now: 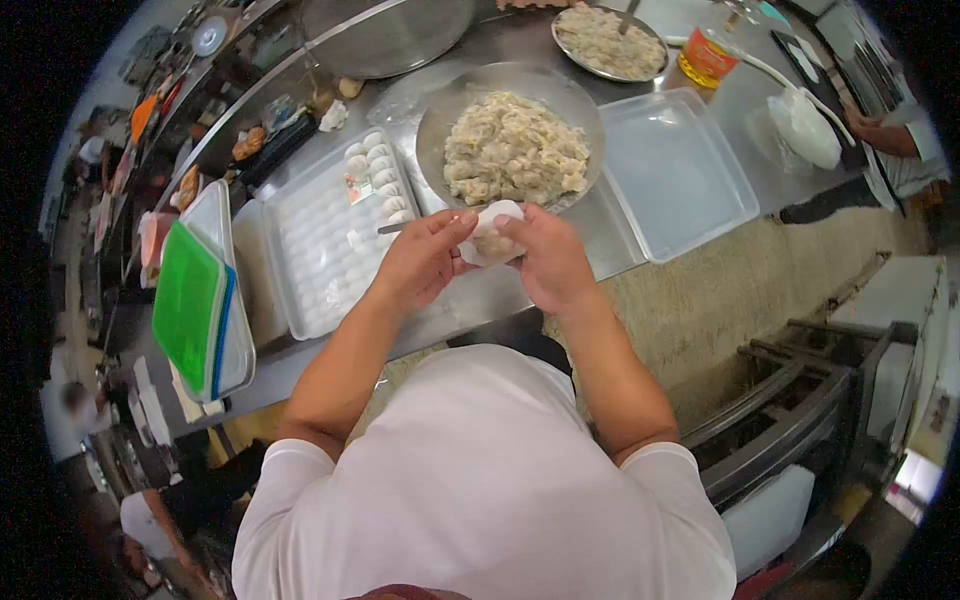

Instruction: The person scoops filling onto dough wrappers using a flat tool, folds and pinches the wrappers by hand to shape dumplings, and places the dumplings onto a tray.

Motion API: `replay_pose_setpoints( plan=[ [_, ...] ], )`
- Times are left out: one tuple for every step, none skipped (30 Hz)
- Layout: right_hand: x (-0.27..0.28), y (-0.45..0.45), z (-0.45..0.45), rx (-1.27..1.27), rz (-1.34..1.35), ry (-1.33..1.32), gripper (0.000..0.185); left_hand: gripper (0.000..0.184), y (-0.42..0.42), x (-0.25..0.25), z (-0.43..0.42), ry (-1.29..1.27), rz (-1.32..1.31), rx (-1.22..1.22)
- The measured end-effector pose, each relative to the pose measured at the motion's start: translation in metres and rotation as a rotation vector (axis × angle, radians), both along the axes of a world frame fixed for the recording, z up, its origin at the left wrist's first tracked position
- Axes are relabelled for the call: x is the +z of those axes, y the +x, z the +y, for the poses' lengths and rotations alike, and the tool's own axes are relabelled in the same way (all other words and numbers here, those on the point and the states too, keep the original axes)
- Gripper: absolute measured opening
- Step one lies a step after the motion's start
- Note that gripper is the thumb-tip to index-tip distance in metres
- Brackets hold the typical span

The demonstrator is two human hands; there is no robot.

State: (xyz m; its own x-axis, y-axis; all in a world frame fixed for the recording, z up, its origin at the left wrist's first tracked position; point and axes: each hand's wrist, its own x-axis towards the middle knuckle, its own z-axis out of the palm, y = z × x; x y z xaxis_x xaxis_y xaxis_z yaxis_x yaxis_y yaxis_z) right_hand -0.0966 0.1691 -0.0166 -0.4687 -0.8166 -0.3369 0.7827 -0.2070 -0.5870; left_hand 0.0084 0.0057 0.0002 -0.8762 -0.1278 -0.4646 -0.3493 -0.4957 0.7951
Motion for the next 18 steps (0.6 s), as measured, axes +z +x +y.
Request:
replay_pose_setpoints(
  plan=[
    [0.0, 0.001, -0.008, 0.029, 0.213, 0.067, 0.042, 0.034, 0.002, 0.001, -0.005, 0.107, 0.025, 0.117],
    [0.004, 0.003, -0.006, 0.083, 0.501, 0.179, 0.042, 0.027, 0.01, 0.0, -0.007, 0.193, 0.068, 0.164],
    [0.008, 0.007, -0.004, 0.125, 0.495, 0.182, 0.042, 0.027, 0.019, 0.0, -0.009, 0.203, 0.062, 0.204],
    [0.01, 0.012, -0.008, 0.134, 0.683, 0.128, 0.043, 0.026, 0.029, 0.006, -0.016, 0.247, 0.053, 0.257],
    [0.01, 0.017, -0.011, 0.138, 0.861, 0.074, 0.045, 0.025, 0.04, 0.012, -0.019, 0.298, 0.039, 0.309],
    [0.008, 0.019, -0.015, 0.171, 0.853, 0.056, 0.045, 0.029, 0.048, 0.015, -0.02, 0.319, 0.04, 0.362],
    [0.005, 0.021, -0.019, 0.188, 0.927, 0.073, 0.047, 0.029, 0.057, 0.016, -0.019, 0.316, 0.039, 0.393],
    [0.003, 0.024, -0.024, 0.2, 1.003, 0.084, 0.049, 0.033, 0.068, 0.018, -0.018, 0.286, 0.099, 0.399],
    [0.005, 0.029, -0.026, 0.222, 0.993, 0.062, 0.049, 0.039, 0.081, 0.022, -0.016, 0.253, 0.152, 0.404],
    [0.01, 0.032, -0.03, 0.252, 0.97, 0.048, 0.048, 0.044, 0.091, 0.027, -0.011, 0.285, 0.202, 0.466],
    [0.017, 0.036, -0.034, 0.281, 0.953, 0.035, 0.048, 0.044, 0.1, 0.022, -0.007, 0.269, 0.212, 0.487],
    [0.026, 0.043, -0.038, 0.297, 0.96, 0.013, 0.048, 0.043, 0.109, 0.012, -0.003, 0.25, 0.328, 0.477],
    [0.035, 0.052, -0.043, 0.315, 0.809, -0.081, 0.048, 0.043, 0.116, 0.006, 0.001, 0.229, 0.444, 0.461],
    [0.043, 0.063, -0.049, 0.328, 0.655, -0.174, 0.047, 0.044, 0.12, 0.011, 0.005, 0.209, 0.446, 0.507],
    [0.049, 0.075, -0.054, 0.335, 0.661, -0.194, 0.047, 0.044, 0.127, 0.021, 0.008, 0.191, 0.456, 0.515],
    [0.053, 0.084, -0.057, 0.308, 0.676, -0.224, 0.048, 0.044, 0.131, 0.031, 0.014, 0.044, 0.428, 0.605],
    [0.057, 0.093, -0.06, 0.28, 0.693, -0.255, 0.049, 0.044, 0.136, 0.042, 0.015, -0.102, 0.398, 0.693],
    [0.061, 0.098, -0.062, 0.311, 0.774, -0.235, 0.052, 0.045, 0.145, 0.056, 0.012, 0.061, 0.372, 0.74]
  ],
)
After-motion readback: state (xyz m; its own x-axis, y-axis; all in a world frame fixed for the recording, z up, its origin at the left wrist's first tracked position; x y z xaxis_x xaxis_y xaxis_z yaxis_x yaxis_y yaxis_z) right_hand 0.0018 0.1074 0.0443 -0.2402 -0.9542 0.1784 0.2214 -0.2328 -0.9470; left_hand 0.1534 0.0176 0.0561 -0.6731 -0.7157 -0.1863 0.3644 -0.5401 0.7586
